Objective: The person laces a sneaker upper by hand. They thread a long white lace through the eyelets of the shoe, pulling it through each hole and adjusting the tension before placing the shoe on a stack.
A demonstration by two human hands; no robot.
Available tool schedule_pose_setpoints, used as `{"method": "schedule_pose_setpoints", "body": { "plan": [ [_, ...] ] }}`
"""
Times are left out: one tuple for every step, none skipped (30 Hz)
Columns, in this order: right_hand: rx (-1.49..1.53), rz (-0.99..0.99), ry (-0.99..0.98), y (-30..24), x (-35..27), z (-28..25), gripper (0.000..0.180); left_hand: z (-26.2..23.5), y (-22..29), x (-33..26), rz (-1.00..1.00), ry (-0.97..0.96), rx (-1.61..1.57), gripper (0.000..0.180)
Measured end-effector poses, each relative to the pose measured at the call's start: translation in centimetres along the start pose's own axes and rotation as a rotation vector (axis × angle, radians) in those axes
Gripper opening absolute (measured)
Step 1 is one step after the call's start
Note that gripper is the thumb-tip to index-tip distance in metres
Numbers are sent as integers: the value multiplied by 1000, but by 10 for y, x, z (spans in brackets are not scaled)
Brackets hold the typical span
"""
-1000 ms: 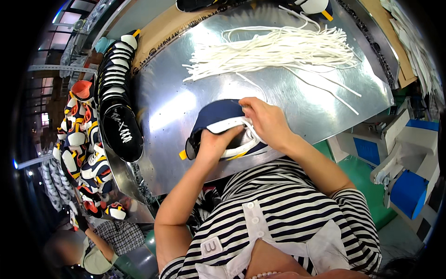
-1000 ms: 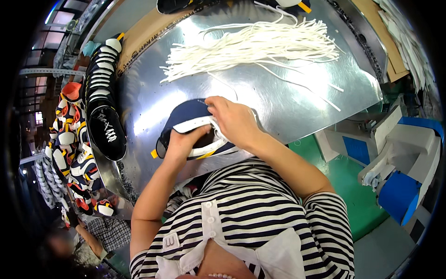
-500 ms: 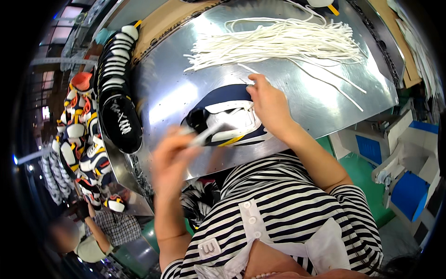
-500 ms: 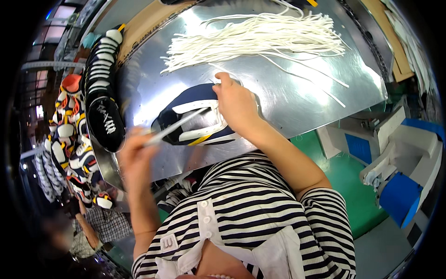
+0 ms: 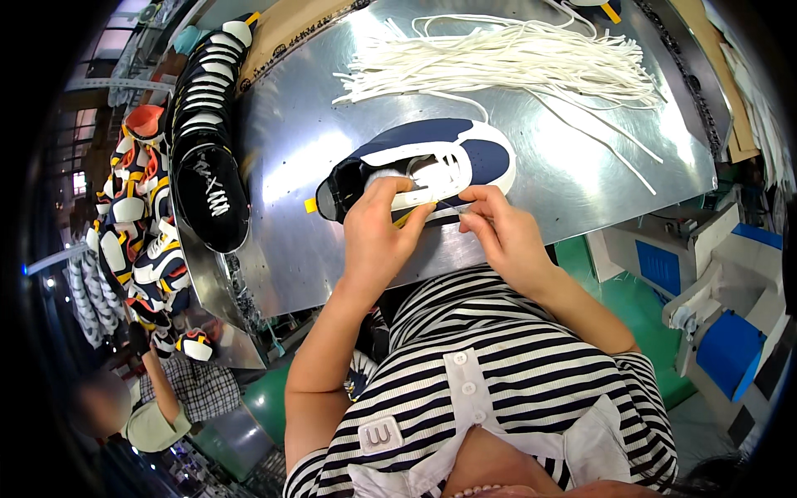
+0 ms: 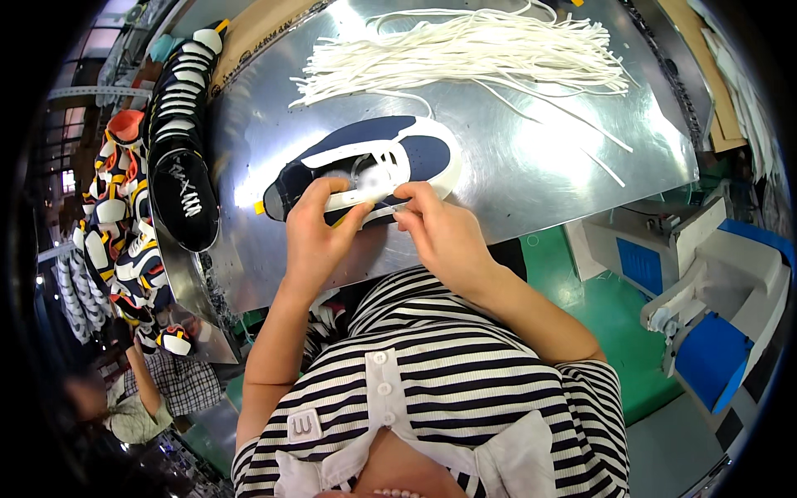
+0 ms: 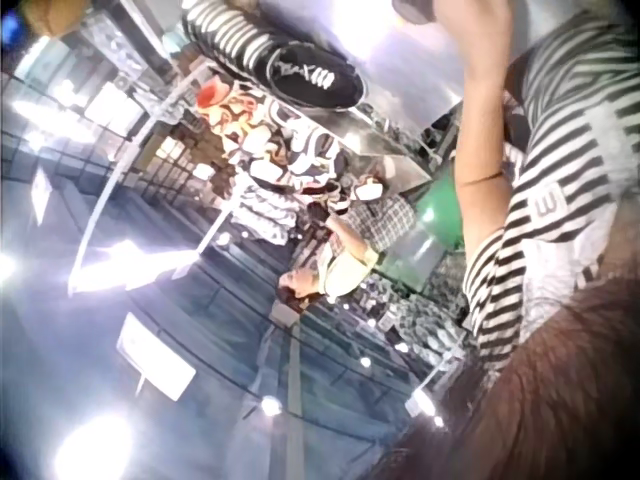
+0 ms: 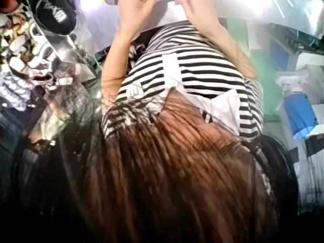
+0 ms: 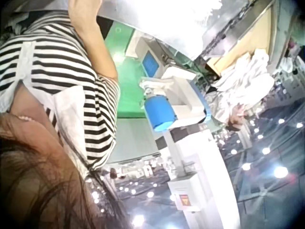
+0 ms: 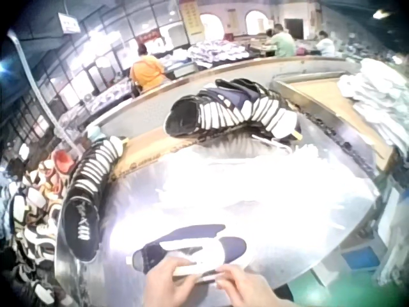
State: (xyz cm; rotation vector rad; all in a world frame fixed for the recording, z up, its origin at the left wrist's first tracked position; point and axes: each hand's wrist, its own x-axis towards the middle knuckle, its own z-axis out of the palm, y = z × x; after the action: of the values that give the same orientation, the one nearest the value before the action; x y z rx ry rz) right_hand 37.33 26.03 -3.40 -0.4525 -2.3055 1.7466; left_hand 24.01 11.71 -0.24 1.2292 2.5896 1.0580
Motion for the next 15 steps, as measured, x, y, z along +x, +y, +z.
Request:
{"method": "schedule_pose_setpoints", "body": {
  "plan": [
    [-3,2,-1,-1,0,-1,23,0,0,1,-15,3,-7,28],
    [-5,6,-3,-1,0,-1,22,0,1,1,-32,5,-15,28],
    [-15,8,-10,0,2,0,22,0,1,2,-44,-6,-8,27],
    [-32,3,-14,0,4,-1,22,-1,1,3,-56,-18,-2,27],
    [-50,-3,-20,0,6,-1,22,-1,1,4,-69,-29,5,27],
    [-68,-8,-25,0,8,-2,22,-1,1,4,-77,-33,-13,27],
    [-68,-4,-30,1,9,-2,23,-1,1,3,-85,-37,-30,27],
    [-66,-1,-36,3,10,-2,23,-1,2,3,-94,-40,-46,27],
    [-65,1,-41,4,11,-2,23,-1,1,3,-60,-39,-58,26],
    [-22,13,-51,4,13,-2,23,-1,0,3,-26,-39,-70,26],
    [22,26,-63,3,15,-2,24,0,-1,2,4,-39,-83,26],
    [65,40,-75,2,16,-2,24,0,-2,0,35,-44,-75,25],
    [42,82,-101,-2,19,-2,24,0,-2,-1,65,-49,-68,24],
    [20,131,-124,-8,23,-2,24,1,-2,-3,95,-60,-63,23],
    [-2,179,-147,-12,26,0,23,2,-3,-6,137,-71,-40,23]
  ]
}}
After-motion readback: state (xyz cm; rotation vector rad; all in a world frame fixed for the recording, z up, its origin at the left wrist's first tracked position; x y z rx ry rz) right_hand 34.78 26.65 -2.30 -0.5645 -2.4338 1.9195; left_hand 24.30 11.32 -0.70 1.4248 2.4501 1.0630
